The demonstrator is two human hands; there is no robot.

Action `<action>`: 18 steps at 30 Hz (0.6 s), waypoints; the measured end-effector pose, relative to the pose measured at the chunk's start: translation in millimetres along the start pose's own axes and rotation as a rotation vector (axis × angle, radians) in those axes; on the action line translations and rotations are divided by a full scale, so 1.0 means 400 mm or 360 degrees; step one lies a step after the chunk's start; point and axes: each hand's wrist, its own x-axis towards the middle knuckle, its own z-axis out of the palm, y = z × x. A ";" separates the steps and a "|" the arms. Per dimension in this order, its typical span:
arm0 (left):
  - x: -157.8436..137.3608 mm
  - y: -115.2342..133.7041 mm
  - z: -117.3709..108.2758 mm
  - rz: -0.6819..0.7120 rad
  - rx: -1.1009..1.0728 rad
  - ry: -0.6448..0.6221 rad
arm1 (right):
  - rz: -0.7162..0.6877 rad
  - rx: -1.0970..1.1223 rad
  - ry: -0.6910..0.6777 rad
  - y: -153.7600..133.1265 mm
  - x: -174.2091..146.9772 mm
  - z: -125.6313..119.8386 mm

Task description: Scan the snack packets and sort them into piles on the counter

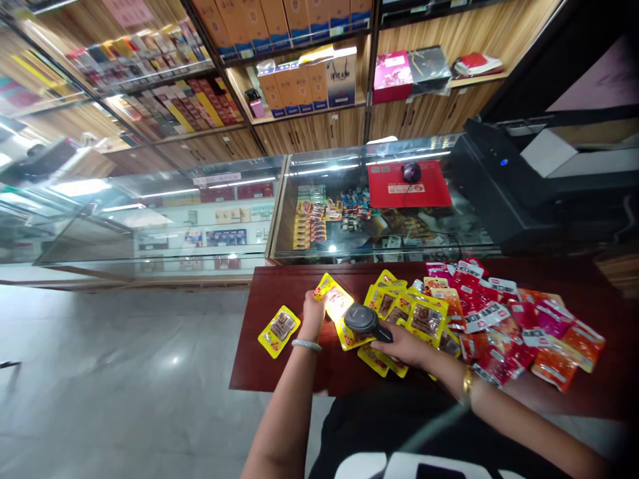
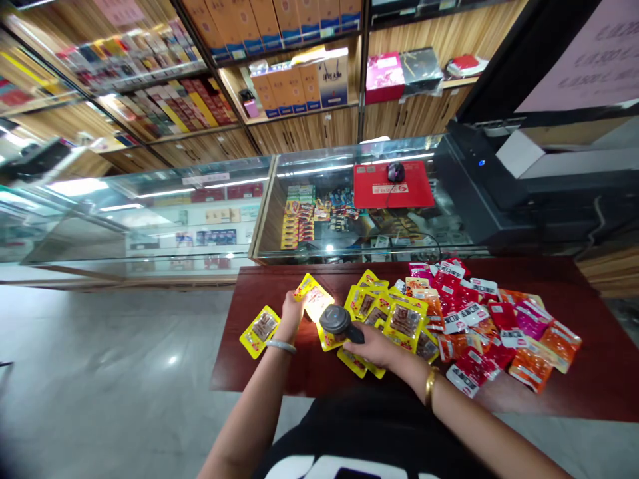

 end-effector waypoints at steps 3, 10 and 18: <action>-0.015 0.005 0.022 0.0000 -0.0160 0.0029 | -0.0005 -0.0036 -0.0035 -0.007 -0.011 -0.005; -0.047 -0.002 -0.012 0.0213 0.0030 -0.0256 | 0.0002 0.0020 -0.0140 -0.018 -0.011 -0.001; -0.035 -0.143 -0.268 -0.0170 0.1521 0.0403 | -0.0001 -0.0021 -0.0129 -0.011 -0.025 0.001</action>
